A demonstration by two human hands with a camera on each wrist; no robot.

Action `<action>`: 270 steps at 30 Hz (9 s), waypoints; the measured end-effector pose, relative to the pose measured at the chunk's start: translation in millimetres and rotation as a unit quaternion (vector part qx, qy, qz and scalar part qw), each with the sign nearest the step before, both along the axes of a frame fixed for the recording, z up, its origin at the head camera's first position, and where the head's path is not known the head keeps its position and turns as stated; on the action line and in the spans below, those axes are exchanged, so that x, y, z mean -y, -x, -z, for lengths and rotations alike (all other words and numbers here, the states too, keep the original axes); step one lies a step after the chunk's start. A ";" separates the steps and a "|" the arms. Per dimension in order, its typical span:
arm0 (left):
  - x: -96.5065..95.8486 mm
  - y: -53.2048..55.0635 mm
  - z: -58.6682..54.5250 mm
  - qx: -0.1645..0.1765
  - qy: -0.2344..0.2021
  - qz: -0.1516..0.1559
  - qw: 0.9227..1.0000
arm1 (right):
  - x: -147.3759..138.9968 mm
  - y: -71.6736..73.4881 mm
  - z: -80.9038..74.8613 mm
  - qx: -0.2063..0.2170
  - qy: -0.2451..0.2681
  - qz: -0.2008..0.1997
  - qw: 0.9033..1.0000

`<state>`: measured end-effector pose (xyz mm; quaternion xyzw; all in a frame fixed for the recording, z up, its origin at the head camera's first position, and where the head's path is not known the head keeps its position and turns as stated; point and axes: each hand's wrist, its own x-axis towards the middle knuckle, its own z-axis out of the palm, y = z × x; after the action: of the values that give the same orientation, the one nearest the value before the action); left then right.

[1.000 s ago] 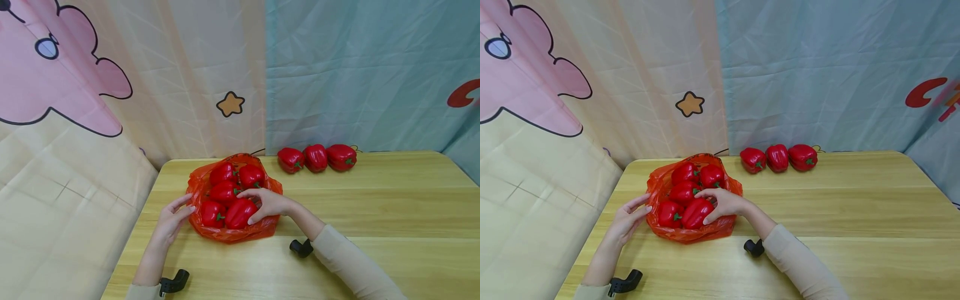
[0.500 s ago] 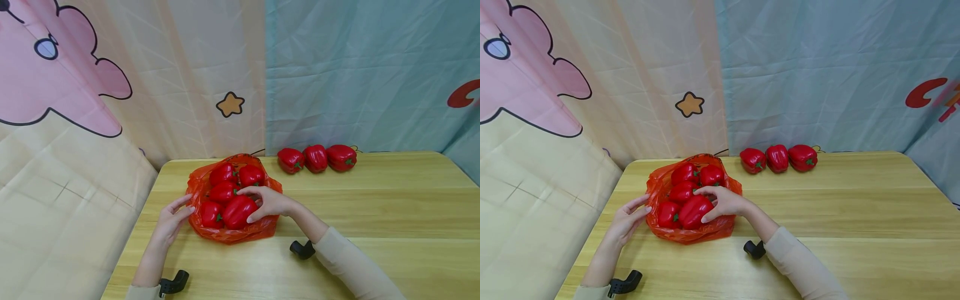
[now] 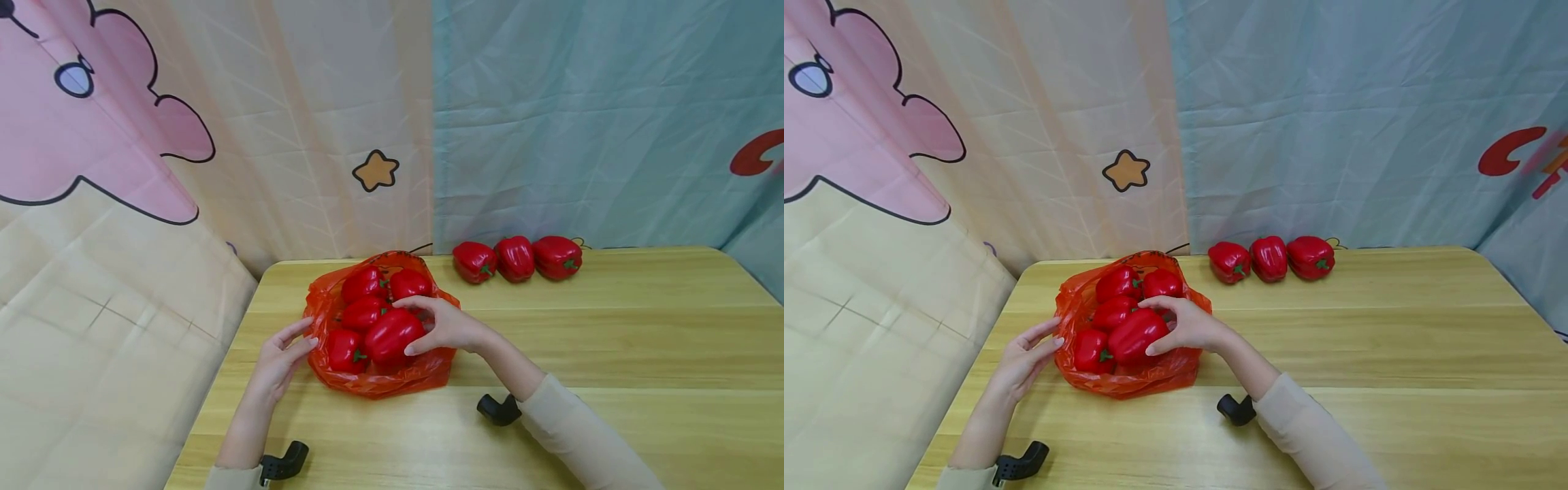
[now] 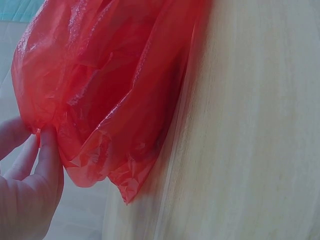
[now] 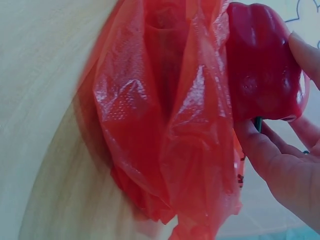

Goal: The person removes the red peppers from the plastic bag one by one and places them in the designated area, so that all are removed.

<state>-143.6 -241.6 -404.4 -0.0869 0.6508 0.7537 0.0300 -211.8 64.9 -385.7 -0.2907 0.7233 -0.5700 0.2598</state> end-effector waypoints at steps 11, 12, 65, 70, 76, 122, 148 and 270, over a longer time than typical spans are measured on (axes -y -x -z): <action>0.5 1.1 -0.7 0.012 0.007 -0.003 1.000 | -9.0 -4.4 -10.5 -0.007 0.022 0.017 1.000; 0.2 1.2 -0.6 0.011 0.005 -0.004 1.000 | -10.5 -4.7 -11.2 -0.007 0.024 0.019 1.000; 1.7 0.1 0.3 0.005 -0.007 -0.003 1.000 | -132.7 -20.4 -7.5 -0.036 -0.030 0.214 0.976; 1.8 0.2 -0.9 0.004 -0.008 0.000 1.000 | -140.7 -22.4 -1.3 -0.023 -0.039 0.223 0.974; 1.8 0.7 0.0 0.010 -0.008 -0.003 1.000 | -147.4 -24.0 6.4 -0.025 -0.033 0.226 0.973; 1.1 0.2 0.4 0.010 -0.013 -0.011 1.000 | -137.3 -6.9 33.5 0.010 -0.090 0.331 0.939; 0.8 2.1 -1.6 0.018 -0.003 -0.008 1.000 | -115.2 11.5 31.7 0.003 -0.073 0.390 0.918; -1.0 -1.1 -1.8 0.000 -0.002 -0.010 1.000 | 73.0 -36.8 1.4 -0.170 -0.048 0.112 0.978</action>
<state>-142.4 -240.6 -402.6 -0.0931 0.6484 0.7553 0.0221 -174.9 -8.1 -387.1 -0.2875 0.8115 -0.5022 0.0813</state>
